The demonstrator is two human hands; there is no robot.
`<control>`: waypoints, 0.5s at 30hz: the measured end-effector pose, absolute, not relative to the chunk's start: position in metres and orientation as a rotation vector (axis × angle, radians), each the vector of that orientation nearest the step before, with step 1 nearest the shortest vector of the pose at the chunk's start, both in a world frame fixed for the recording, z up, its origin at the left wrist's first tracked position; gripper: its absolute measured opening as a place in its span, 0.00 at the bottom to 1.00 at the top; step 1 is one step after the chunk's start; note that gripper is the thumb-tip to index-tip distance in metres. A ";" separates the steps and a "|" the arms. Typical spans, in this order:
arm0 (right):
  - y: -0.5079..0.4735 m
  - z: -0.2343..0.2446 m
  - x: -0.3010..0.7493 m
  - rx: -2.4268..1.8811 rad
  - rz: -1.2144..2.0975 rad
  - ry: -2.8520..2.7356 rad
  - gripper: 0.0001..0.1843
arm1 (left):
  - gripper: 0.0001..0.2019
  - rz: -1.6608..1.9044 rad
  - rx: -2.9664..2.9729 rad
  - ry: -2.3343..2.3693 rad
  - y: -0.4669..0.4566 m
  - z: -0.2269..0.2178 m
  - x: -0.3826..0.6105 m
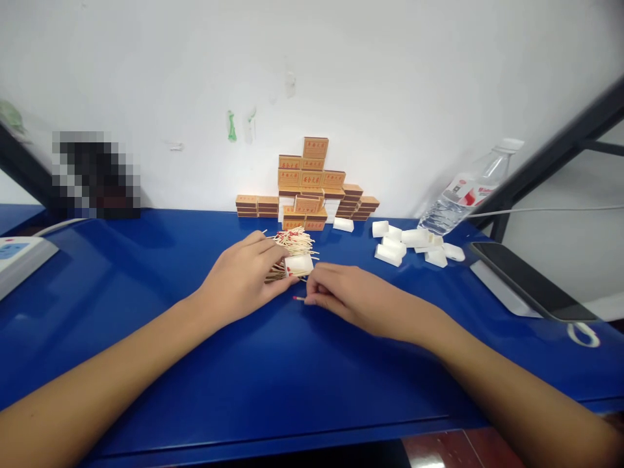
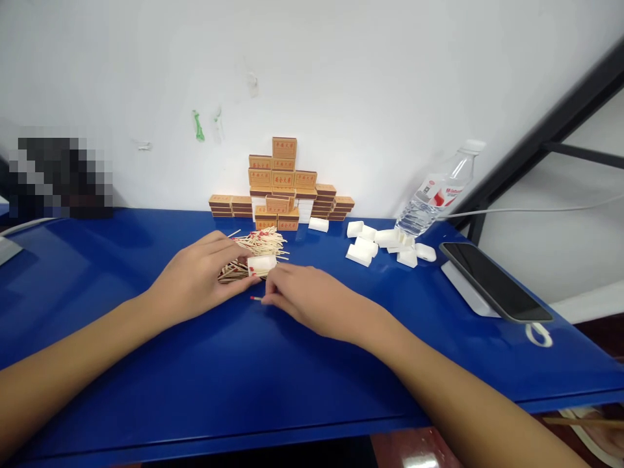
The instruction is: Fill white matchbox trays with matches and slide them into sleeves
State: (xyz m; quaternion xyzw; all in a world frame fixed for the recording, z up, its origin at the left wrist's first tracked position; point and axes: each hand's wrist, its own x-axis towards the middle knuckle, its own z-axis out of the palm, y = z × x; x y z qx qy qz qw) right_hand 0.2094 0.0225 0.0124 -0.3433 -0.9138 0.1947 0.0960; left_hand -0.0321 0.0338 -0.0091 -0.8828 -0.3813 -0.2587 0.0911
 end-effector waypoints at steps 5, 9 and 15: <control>0.036 0.006 0.211 -1.086 0.110 -2.615 0.08 | 0.14 -0.799 -2.757 -0.882 0.031 -0.008 -0.030; 0.037 0.008 0.212 -0.904 0.067 -2.488 0.11 | 0.15 -0.839 -2.716 -0.944 0.034 -0.003 -0.033; 0.029 -0.001 0.206 -0.778 0.121 -2.488 0.10 | 0.13 -0.946 -2.396 -1.252 0.048 0.011 -0.051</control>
